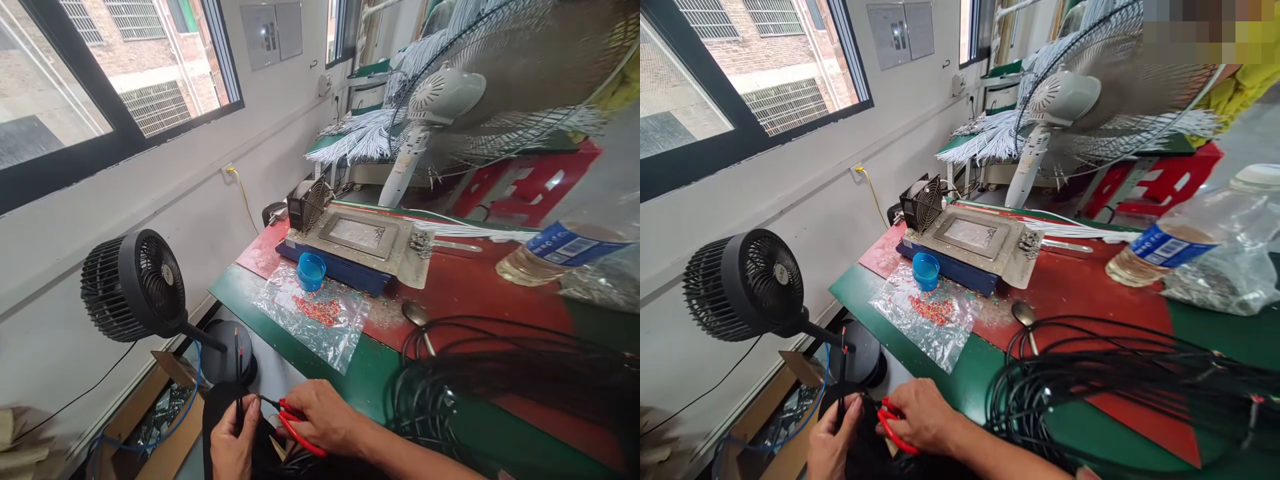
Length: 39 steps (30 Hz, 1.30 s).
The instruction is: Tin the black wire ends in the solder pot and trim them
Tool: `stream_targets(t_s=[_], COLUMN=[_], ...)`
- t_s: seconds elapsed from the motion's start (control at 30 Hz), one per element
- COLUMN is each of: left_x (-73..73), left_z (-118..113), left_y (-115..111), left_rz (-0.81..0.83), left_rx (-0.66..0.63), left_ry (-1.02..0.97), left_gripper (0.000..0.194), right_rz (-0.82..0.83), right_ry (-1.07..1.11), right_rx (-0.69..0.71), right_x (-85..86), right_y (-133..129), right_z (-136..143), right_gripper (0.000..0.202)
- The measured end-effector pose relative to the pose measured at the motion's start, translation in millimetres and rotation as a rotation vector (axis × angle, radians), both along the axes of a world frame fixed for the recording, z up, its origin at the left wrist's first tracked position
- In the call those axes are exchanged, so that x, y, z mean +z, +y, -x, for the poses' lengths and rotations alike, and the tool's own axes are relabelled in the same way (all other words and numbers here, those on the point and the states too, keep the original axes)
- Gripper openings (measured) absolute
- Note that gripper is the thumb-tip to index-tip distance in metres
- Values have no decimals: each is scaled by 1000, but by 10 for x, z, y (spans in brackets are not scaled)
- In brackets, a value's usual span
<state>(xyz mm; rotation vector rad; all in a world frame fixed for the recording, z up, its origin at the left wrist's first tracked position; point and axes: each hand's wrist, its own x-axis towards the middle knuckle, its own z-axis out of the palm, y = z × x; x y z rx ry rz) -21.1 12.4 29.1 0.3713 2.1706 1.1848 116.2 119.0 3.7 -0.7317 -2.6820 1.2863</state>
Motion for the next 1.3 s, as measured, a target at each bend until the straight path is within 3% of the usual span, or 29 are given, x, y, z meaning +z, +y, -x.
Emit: stream_targets(t_s=[0.2, 0.33, 0.4, 0.5, 0.6, 0.67, 0.83, 1.0, 1.17, 1.3], left_x=[8, -57, -115, -184, -178, -139, -75, -133, -187, -148], left_z=[-9, -1, -1, -26, -89, -144, -251, -268, -254, -265], left_y=[34, 36, 28, 9, 0, 6, 38, 31, 12, 24], left_rz=[-24, -50, -100, -199, -242, -246, -248, -251, -237, -264], left_rx=[-42, -20, 2, 21, 34, 21, 44, 102, 72, 40], left_ry=[-14, -41, -109, -288, -391, -397, -435, -465, -496, -531], left_gripper=[47, 45, 46, 45, 43, 43, 42, 41, 38, 36], right_rz=[-31, 49, 202, 596, 931, 1047, 1110, 1101, 1047, 1157], right_ry=[-21, 32, 73, 178, 301, 336, 355, 399, 440, 435], right_rx=[-53, -102, -137, -164, -157, -178, -223, -184, -160, -128], right_x=[-8, -9, -17, -35, -32, -6, 68, 20, 16, 71], right_y=[-18, -10, -3, -9, -33, -45, -26, -29, -55, -35], right_z=[-2, -3, 5, 26, 50, 62, 65, 51, 40, 32], right_gripper=[34, 33, 36, 37, 44, 47, 46, 45, 43, 47])
